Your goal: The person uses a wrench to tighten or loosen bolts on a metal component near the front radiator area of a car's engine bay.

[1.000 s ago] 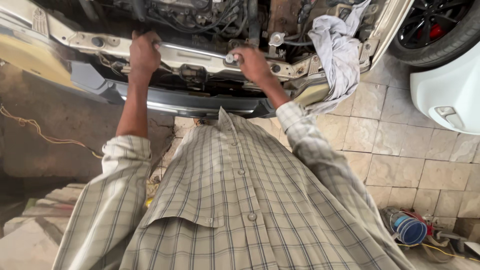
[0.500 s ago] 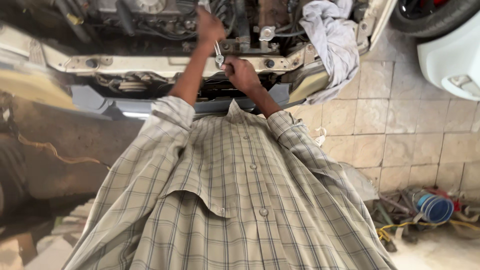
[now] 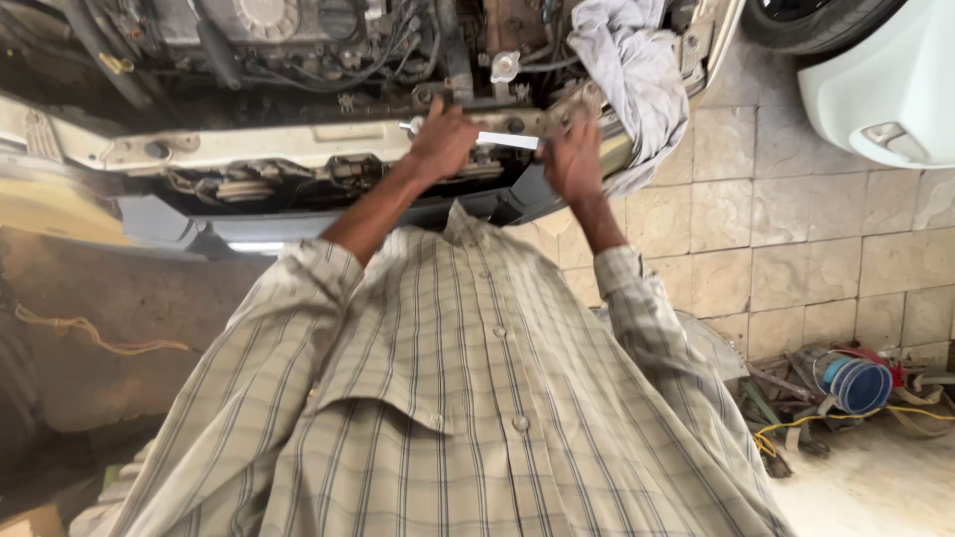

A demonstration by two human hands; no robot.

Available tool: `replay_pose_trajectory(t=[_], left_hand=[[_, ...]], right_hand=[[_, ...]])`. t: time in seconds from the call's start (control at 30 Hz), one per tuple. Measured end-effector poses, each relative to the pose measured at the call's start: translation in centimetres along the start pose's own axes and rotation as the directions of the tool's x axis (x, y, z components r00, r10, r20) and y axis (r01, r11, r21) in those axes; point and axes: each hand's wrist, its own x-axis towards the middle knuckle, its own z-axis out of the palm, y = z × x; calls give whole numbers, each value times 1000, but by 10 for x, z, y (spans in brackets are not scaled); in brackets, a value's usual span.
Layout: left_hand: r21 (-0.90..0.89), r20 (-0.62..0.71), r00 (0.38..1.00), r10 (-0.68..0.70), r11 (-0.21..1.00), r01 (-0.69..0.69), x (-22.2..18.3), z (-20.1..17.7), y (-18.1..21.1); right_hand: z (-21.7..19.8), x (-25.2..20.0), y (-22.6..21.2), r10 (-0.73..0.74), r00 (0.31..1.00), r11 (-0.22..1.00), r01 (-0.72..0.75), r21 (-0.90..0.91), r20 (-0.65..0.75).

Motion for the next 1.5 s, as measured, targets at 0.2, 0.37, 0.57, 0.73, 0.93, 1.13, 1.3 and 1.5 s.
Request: replay_pose_trajectory(t=[0.2,0.37,0.57,0.73,0.93,1.13,1.3,1.5], left_hand=[[23,45,999,4,1000,-5,-43,-13,18],[-35,-371,929,-14,999,1,-92,-9,45],[-577,-60,804,-592,678,456,-161,43,37],[-725,297,722,-625,345,597,-223,95,18],[-595,243,539,-806,315,739,-271,15,-4],[-523,-160,638,-754,613,593,-259,-30,-86],[-333,-272,780,-564,816,473,-226,-68,-150],[-414,-392,725,-566,812,410,-156,-76,-223]], right_hand=[[33,-69,-31,72,961,923,-165,348,265],[60,-92,-79,-33,796,737,-389,553,604],[139,-87,-125,-282,525,689,-471,550,803],[178,-71,-198,-569,461,562,-387,731,681],[84,-12,-230,-459,464,685,-359,634,758],[-4,68,-182,-6,935,728,-239,643,354],[10,103,-119,-260,966,909,248,334,-9],[21,87,-123,-94,985,873,12,488,144]])
